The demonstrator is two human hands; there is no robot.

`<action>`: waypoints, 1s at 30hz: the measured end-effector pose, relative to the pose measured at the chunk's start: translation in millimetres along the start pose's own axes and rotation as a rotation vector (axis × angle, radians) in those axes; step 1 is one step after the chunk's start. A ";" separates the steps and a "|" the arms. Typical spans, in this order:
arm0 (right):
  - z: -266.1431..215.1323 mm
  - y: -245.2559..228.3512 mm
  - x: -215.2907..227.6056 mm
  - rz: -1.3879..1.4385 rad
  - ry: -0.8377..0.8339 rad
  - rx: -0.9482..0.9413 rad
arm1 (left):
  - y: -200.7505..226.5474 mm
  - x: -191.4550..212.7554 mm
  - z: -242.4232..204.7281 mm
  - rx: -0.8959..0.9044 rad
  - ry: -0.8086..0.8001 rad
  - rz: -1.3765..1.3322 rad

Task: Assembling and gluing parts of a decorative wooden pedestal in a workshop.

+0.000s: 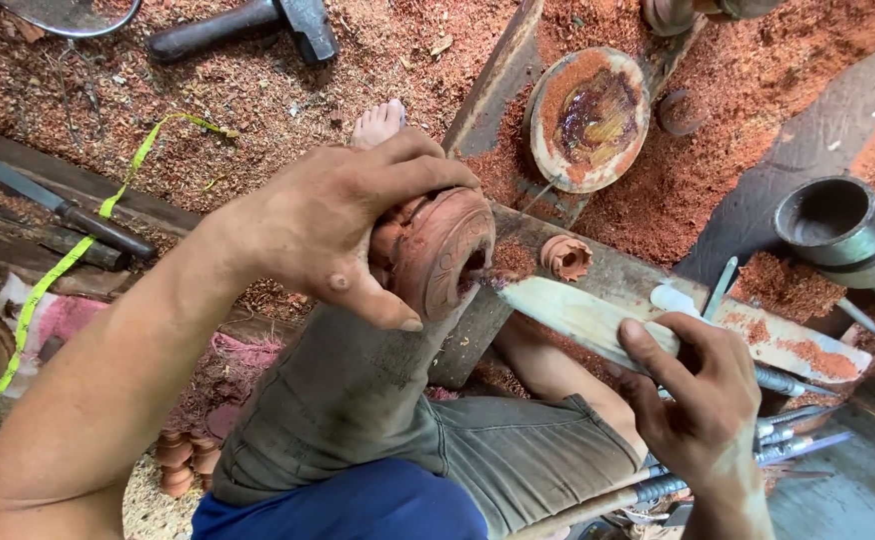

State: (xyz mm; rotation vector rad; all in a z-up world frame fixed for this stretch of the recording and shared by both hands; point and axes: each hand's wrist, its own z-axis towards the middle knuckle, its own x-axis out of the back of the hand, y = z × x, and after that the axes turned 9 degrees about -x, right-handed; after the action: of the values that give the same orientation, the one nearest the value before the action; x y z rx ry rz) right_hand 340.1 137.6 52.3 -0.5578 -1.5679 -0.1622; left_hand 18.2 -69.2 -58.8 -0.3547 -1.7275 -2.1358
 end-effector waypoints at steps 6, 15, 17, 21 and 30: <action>2.2 1.5 14.0 -0.115 -0.087 0.002 | -2.1 -3.7 0.0 -0.059 0.016 0.040; -6.4 -4.8 36.1 -0.092 -0.046 -0.061 | -2.4 -5.4 0.0 -0.018 -0.026 0.088; -13.4 8.0 32.0 -0.005 -0.090 -0.086 | -2.3 -5.2 0.8 -0.001 -0.045 0.076; -37.8 64.1 0.9 0.381 -0.367 -0.328 | -6.0 -2.7 0.4 -0.040 -0.010 0.032; -4.4 65.2 -51.7 0.995 -0.699 -0.603 | -21.1 1.9 5.3 -0.009 -0.042 -0.074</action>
State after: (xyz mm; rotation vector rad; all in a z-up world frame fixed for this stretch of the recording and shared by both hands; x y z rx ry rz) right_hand 371.7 179.4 -12.4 -1.9573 -1.6900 0.3748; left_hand 7.2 -60.4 -75.5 -0.3450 -1.7808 -2.2037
